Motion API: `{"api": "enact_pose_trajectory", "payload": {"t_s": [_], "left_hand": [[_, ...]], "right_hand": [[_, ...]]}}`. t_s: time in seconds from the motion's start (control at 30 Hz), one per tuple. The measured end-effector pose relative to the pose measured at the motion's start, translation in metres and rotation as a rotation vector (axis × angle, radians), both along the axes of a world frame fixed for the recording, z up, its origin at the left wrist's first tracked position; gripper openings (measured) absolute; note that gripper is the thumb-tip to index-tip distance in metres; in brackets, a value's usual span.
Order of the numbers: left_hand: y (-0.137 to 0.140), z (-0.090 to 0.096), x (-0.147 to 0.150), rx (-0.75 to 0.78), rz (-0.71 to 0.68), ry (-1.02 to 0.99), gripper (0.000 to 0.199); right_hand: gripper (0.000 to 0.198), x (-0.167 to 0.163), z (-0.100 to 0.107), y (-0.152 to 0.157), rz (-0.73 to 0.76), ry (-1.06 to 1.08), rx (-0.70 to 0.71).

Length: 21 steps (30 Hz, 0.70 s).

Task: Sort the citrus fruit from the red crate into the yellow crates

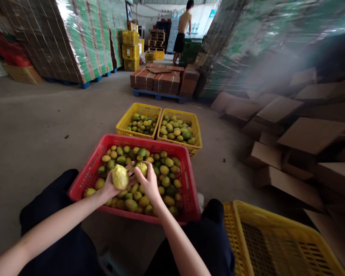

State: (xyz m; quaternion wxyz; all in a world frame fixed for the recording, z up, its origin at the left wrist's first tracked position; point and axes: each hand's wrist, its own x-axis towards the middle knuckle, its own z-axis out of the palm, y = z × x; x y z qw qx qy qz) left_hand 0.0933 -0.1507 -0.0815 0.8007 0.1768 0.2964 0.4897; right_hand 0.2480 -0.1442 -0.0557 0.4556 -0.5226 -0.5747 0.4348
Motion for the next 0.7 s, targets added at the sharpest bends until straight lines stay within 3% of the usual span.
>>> {"api": "enact_pose_trajectory", "payload": {"t_s": [0.07, 0.17, 0.33, 0.5, 0.6, 0.7], "left_hand": [[-0.001, -0.005, 0.001, 0.023, -0.034, 0.055, 0.055], [-0.002, -0.017, 0.003, 0.002, -0.007, 0.159, 0.06], [-0.008, -0.027, 0.01, -0.087, 0.052, 0.165, 0.058], [-0.008, -0.017, 0.008, -0.141, 0.234, 0.2, 0.029], [0.004, -0.005, 0.003, -0.132, 0.189, 0.104, 0.033], [0.021, 0.013, -0.008, -0.11, 0.215, -0.019, 0.035]], "right_hand": [[0.05, -0.001, -0.006, -0.003, 0.095, -0.146, 0.128], [0.064, -0.008, -0.015, -0.014, 0.22, -0.342, 0.171], [0.074, -0.025, -0.022, -0.032, 0.134, -0.572, 0.297], [0.067, -0.032, -0.023, -0.035, 0.156, -0.565, 0.525], [0.066, -0.031, -0.02, -0.036, 0.204, -0.48, 0.707], [0.066, -0.024, -0.013, -0.034, 0.151, -0.366, 0.755]]}}
